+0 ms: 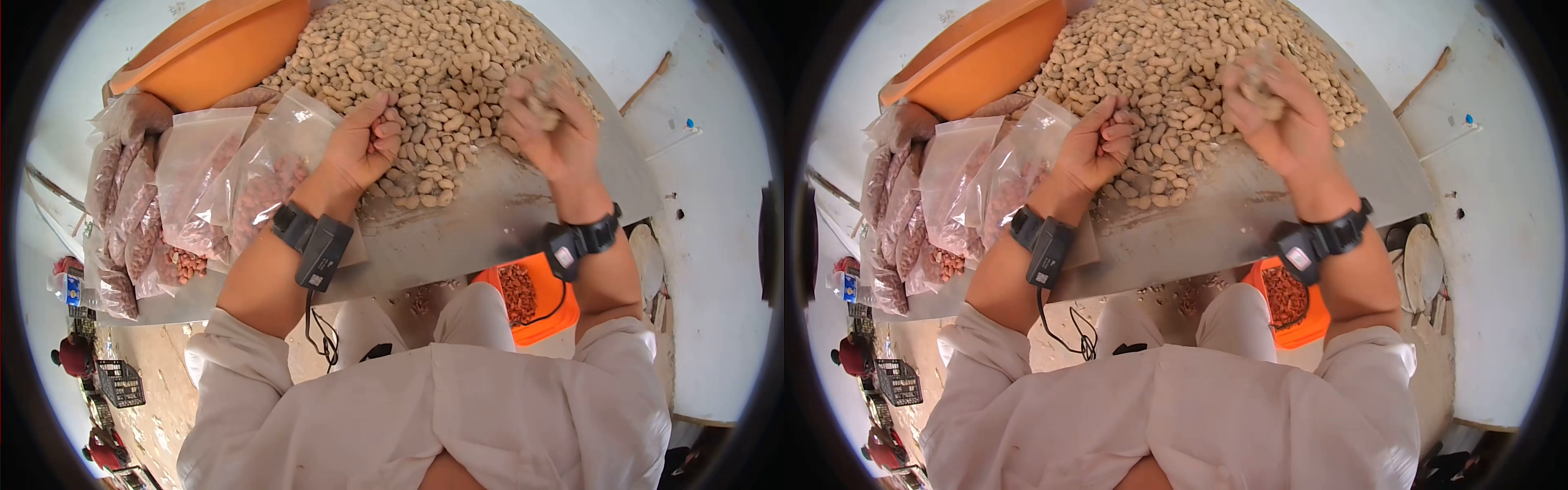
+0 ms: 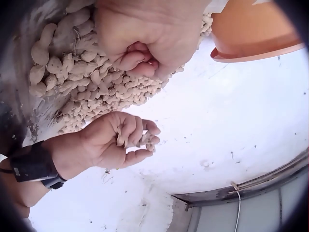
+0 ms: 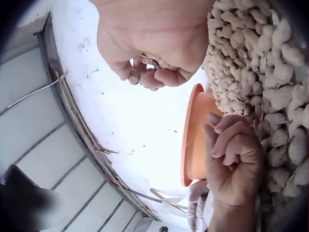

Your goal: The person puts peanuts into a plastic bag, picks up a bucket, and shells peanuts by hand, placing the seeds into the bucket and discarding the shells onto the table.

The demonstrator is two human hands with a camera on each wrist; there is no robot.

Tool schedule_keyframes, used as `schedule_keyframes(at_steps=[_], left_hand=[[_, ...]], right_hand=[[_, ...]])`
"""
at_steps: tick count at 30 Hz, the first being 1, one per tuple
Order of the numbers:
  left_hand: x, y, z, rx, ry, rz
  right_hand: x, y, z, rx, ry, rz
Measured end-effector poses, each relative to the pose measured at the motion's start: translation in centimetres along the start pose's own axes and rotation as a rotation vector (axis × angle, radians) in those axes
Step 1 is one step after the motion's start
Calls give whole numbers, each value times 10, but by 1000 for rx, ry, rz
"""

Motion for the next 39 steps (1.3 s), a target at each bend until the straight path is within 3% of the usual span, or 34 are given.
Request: schedule_keyframes(at_steps=[3,5,9,12,15,18,21,24,26,29,32,34,39], left_hand=[[4,0,2,42,33,-14],[6,-2,2,68,65,-31],[4,-7,-2,60,31,-88],[7,-11,-2,74,36,-114],[6,-9,-2,74,34,-103],[5,-6,-1,61,37,-68],[6,-3,0,59,47,-45],[5,-2,-2,37,44,-11],[3,-4,-4,25,19,-2],[6,-5,-1,39,28,2],[10,-2,3,54,22,-27],[9,2,5,78,32,-34],[3,7,3,116,44,-55]], right_hand=[[-6,-44,63,43,-23,198],[-23,-67,114,90,132,454],[-56,-90,196,457,332,956],[-86,-90,243,871,526,1256],[-134,-77,293,923,608,1283],[-144,-84,300,1019,569,1740],[-142,-106,277,925,432,1648],[-64,-112,204,802,390,1136],[-15,-107,158,589,258,993],[24,-92,92,504,-12,1167],[23,-58,32,360,-252,1388],[12,-32,0,390,-309,1343],[-18,27,-48,306,-427,1915]])
Point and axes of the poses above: each hand's wrist, its own z-axis away from the middle knuckle, its own x-axis out of the palm, y = z × x, the point moved 1 cm from there along -z, towards the middle knuckle, and after that the axes turned 1 degree about -x, right-handed, at the moved point
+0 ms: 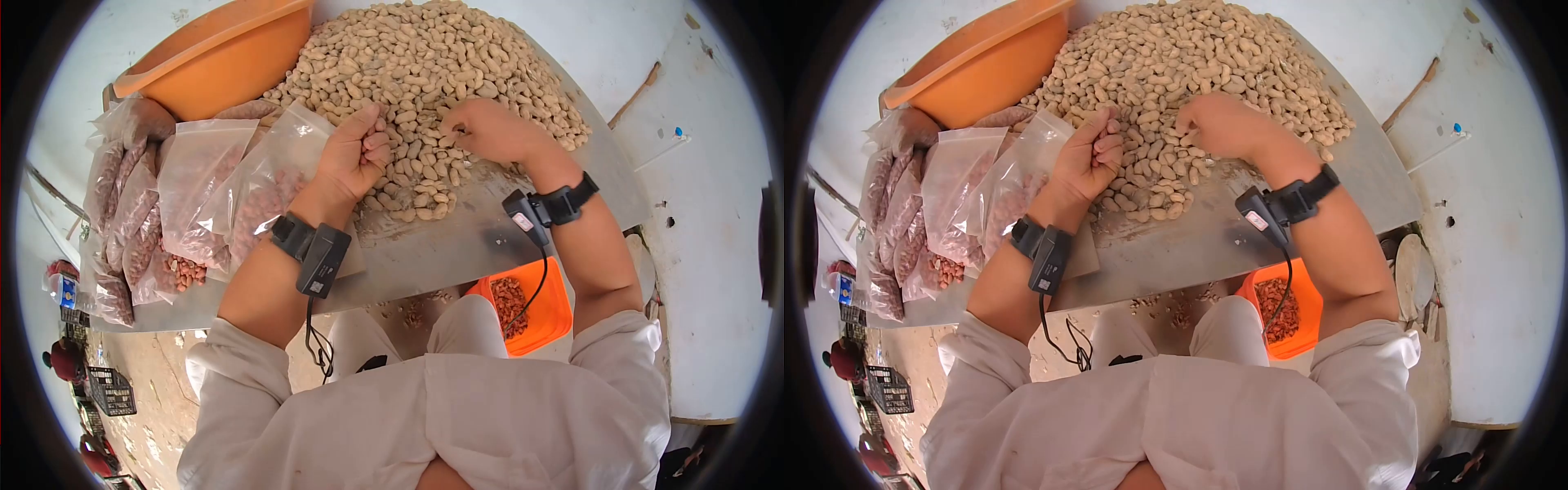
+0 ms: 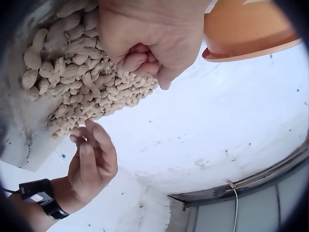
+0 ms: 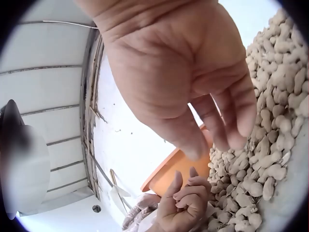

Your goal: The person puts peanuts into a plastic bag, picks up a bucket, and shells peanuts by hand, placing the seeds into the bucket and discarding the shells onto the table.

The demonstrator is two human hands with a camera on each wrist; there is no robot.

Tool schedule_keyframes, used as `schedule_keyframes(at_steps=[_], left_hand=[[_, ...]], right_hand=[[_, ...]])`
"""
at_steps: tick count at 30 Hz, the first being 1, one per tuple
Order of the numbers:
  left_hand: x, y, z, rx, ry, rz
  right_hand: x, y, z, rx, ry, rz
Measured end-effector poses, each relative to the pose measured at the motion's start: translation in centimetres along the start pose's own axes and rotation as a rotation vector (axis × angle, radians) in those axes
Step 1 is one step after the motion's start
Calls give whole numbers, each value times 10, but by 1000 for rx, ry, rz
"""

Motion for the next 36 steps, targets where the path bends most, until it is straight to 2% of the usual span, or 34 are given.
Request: schedule_keyframes(at_steps=[1,4,7,10,13,16,20,26,32,36], left_hand=[[0,-1,0,3,2,-12],[4,-3,1,45,29,-75],[9,-7,2,107,61,-140],[12,-11,3,163,100,-220],[16,-17,6,205,100,-296],[21,-21,7,246,124,-375],[21,-21,7,287,66,-498],[24,-27,8,345,174,-621],[20,-24,6,442,137,-823],[22,-26,6,464,77,-780]], right_hand=[[7,3,-7,19,1,120],[22,7,-17,50,-16,192],[22,10,-18,-22,32,194],[11,4,-20,-5,138,-97],[10,-12,-23,55,288,-759],[24,-22,-26,33,378,-953],[37,-26,-23,-18,410,-968],[34,-23,-17,-14,341,-979],[38,-24,-16,17,314,-1006],[37,-29,-14,16,249,-930]])
Point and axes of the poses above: each hand's wrist, its own z-axis away from the middle knuckle, its own x-axis out of the palm, y = z × x, the point moved 1 cm from there along -z, towards the middle knuckle, and after that the axes turned 1 degree about -x, right-handed, at the moved point
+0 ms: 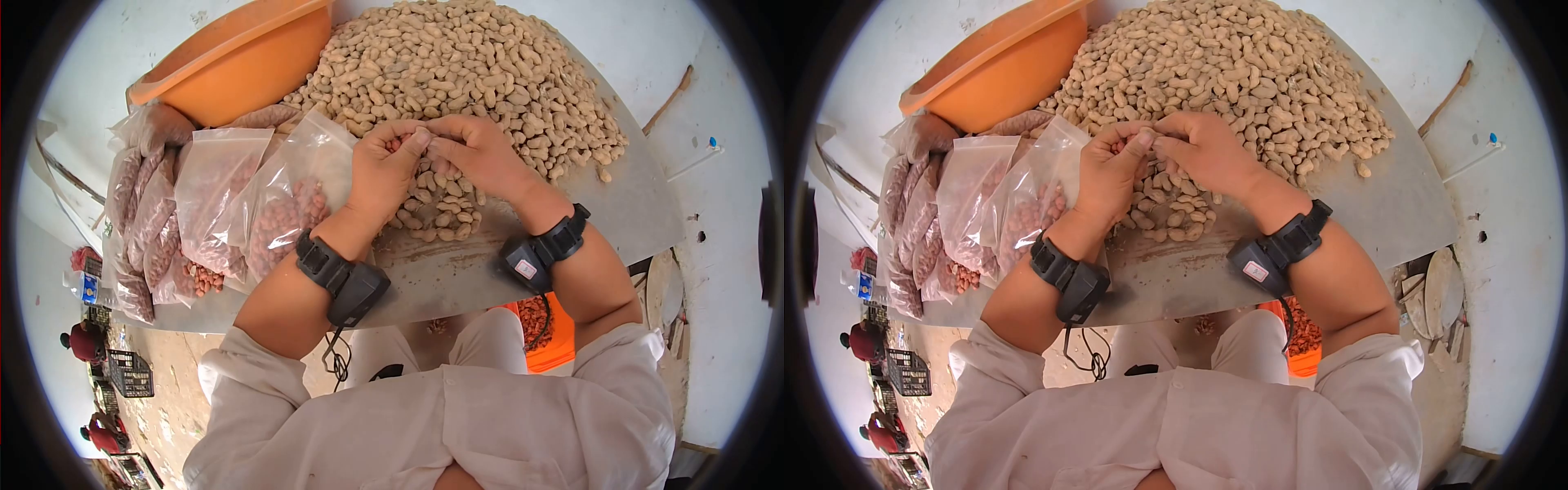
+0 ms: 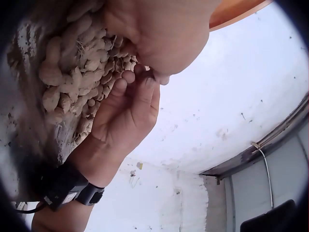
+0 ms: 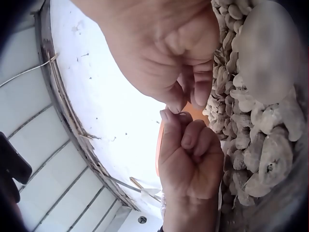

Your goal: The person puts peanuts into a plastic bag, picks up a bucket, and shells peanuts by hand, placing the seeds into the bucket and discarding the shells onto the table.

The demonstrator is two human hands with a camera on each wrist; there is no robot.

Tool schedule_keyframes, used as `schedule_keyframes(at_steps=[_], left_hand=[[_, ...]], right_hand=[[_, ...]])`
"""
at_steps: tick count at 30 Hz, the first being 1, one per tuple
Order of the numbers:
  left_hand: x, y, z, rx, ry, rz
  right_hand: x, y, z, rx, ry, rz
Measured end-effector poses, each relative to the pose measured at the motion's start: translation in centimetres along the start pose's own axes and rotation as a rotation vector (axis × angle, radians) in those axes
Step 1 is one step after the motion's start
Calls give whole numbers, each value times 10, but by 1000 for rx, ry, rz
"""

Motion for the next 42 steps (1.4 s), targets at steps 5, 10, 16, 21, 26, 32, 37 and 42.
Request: schedule_keyframes(at_steps=[5,10,16,21,26,32,37,42], left_hand=[[-1,3,0,-52,29,67],[2,3,1,-49,33,120],[3,1,0,-72,53,140],[5,-1,1,-73,82,184],[6,-1,1,-58,77,202],[-2,-8,-2,-72,81,119],[2,0,2,-184,45,319],[-4,-7,-2,-497,-29,697]], right_hand=[[9,-3,3,-82,126,117],[12,-5,4,-114,175,131],[18,-2,6,74,172,-416],[23,12,5,128,185,-666],[25,16,4,149,211,-818],[20,19,0,149,174,-909],[16,15,-2,119,205,-845],[13,12,0,-104,246,-323]])
Point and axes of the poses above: each hand's wrist, its own z-axis away from the middle knuckle, its own x-axis out of the palm, y = z × x, the point moved 1 cm from there along -z, towards the middle knuckle, and after that the axes turned 1 degree about -x, right-handed, at the moved point
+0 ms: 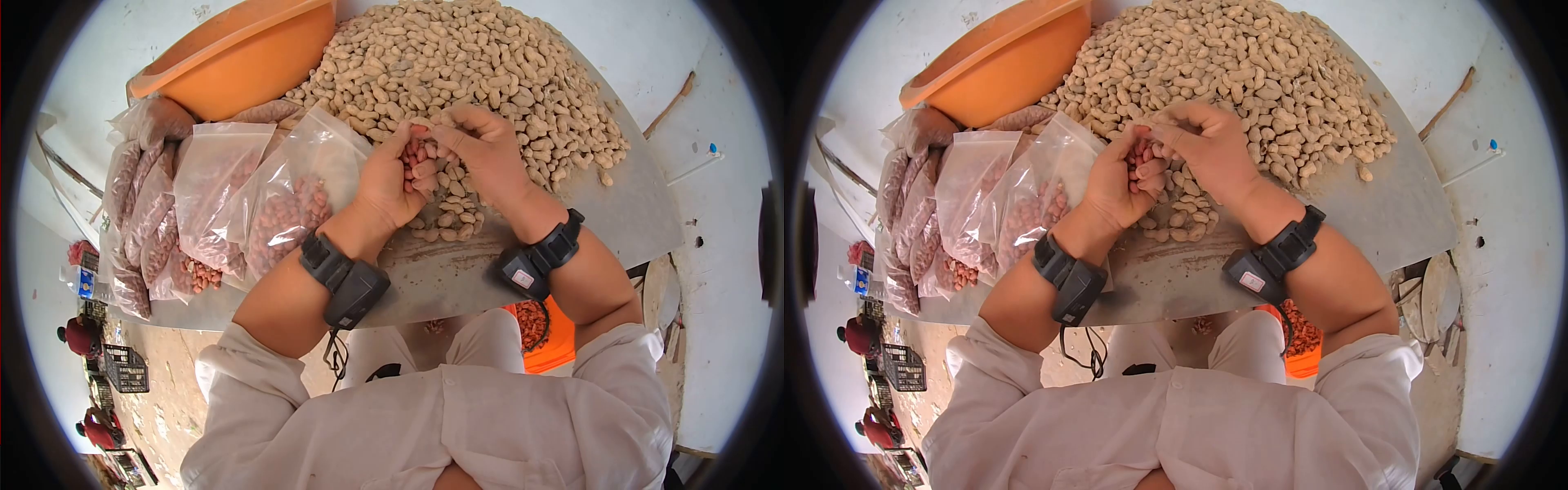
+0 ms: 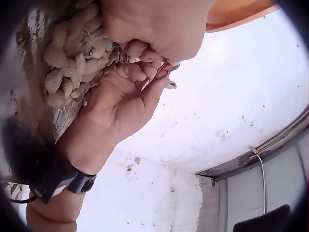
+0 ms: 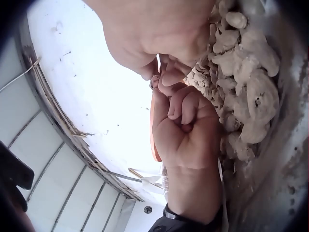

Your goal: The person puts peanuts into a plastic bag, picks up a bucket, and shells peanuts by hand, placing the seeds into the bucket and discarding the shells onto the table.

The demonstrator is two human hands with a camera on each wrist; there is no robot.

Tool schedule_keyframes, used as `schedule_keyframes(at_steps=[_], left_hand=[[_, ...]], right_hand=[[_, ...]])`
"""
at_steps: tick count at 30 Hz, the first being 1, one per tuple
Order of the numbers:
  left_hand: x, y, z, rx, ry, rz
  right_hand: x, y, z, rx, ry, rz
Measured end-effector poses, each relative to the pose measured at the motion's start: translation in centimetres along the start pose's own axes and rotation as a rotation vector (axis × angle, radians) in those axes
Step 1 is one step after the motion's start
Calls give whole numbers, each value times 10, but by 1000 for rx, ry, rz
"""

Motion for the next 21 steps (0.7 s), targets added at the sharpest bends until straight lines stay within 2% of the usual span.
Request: schedule_keyframes(at_steps=[1,4,7,10,13,16,19,21], left_hand=[[-1,0,0,-28,5,32],[-6,-1,-2,-76,-22,102],[-6,1,-2,-113,-75,168],[-6,3,-3,-98,-40,187],[-12,6,-5,-85,-64,258],[-12,8,-4,-74,-47,327],[-8,11,-3,-80,21,339],[-7,11,-2,-84,47,336]], right_hand=[[0,-1,0,-66,-12,140],[0,-2,-1,-133,-54,227],[-1,-9,0,-54,-4,96],[-8,0,-8,97,28,-536],[-22,-8,-13,182,187,-838],[-29,-20,-18,161,281,-945],[-42,-15,-20,181,395,-873],[-73,4,-32,188,158,-700]])
Point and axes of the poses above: each hand's wrist, its own z-axis away from the middle knuckle, its own x-axis out of the palm, y = z × x, the point moved 1 cm from there along -z, towards the middle knuckle, and after that the axes turned 1 degree about -x, right-handed, at the moved point
